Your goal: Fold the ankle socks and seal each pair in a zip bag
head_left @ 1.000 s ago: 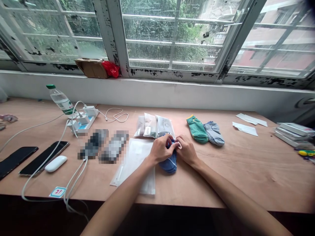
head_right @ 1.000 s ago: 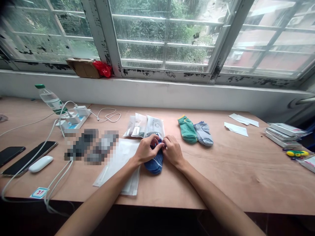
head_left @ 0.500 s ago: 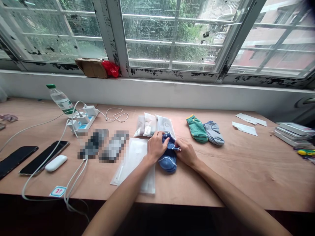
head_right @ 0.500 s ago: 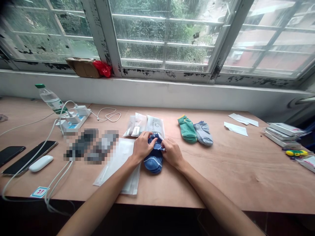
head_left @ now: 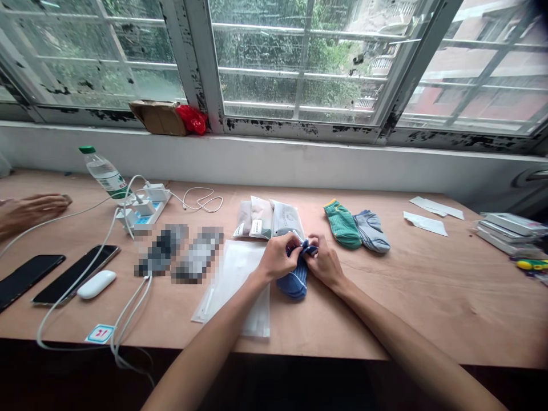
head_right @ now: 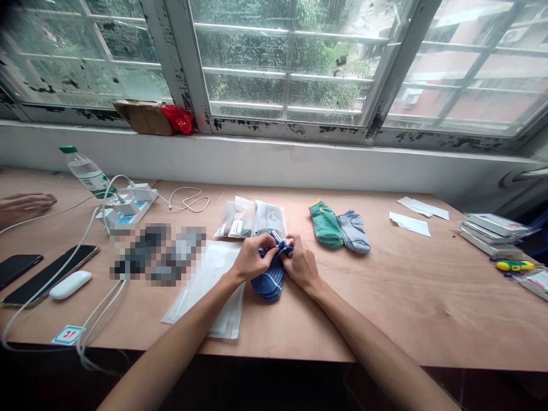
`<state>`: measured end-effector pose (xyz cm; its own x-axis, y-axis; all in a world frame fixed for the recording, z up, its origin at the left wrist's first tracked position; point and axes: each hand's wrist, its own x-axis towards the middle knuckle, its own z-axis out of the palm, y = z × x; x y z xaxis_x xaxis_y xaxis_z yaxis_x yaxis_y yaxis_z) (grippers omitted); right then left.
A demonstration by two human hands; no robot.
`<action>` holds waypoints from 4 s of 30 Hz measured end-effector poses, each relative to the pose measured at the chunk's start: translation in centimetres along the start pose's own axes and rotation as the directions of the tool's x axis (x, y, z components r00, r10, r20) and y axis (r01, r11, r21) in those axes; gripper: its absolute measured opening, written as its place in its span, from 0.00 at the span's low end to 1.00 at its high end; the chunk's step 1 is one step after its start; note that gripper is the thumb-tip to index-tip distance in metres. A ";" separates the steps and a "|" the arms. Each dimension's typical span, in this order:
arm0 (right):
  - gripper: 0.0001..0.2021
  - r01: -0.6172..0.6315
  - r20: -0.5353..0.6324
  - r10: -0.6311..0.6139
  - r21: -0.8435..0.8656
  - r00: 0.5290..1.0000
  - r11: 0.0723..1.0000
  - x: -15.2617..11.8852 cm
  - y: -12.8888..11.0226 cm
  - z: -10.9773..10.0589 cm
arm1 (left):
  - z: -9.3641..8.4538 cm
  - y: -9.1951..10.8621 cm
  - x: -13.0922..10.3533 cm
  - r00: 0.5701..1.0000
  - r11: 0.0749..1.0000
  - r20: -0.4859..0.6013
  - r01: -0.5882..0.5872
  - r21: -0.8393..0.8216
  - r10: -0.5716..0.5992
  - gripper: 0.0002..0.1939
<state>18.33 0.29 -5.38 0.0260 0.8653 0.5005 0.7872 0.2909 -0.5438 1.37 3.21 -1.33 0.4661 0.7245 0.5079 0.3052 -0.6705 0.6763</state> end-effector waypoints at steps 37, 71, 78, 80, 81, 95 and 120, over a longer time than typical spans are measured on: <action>0.15 0.210 0.043 -0.211 0.024 0.977 0.977 0.0 -0.4 -0.7 | 0.1 -0.1 0.0 0.990 0.991 -0.037 0.133 -0.036 -0.134 0.09; 0.14 0.204 0.090 -0.215 0.117 0.973 0.972 0.1 -0.6 -0.3 | -0.2 -2.1 -0.1 0.952 0.895 -0.150 0.302 0.328 -0.266 0.06; 0.12 0.144 0.093 -0.157 0.134 0.983 0.981 0.0 -0.4 -0.2 | -0.5 -1.2 -0.2 0.978 0.928 -0.129 0.195 0.318 -0.162 0.03; 0.19 0.088 0.079 -0.102 0.169 0.992 0.982 0.0 -0.2 -0.1 | -0.5 -0.7 0.0 0.992 0.968 -0.102 0.103 0.229 -0.081 0.02; 0.24 0.066 0.072 -0.081 0.191 0.994 0.979 0.0 -0.1 -0.1 | -0.6 -0.6 0.0 0.995 0.983 -0.084 0.061 0.173 -0.047 0.02; 0.14 0.172 0.152 -0.205 0.206 0.967 0.963 0.3 -0.4 -0.6 | -2.0 -0.7 0.5 0.898 0.672 -0.082 0.382 0.634 -0.433 0.20; 0.05 -0.093 0.222 -0.015 0.470 0.975 0.878 0.9 0.3 -0.5 | -1.9 -0.3 -0.5 0.966 0.989 0.212 0.145 0.017 -0.145 0.25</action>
<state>18.85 0.93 -4.77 -0.1229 0.9298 0.3469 0.3993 0.3664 -0.8404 -0.51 3.33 -0.76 0.5823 0.7633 0.2798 0.3833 -0.5613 0.7335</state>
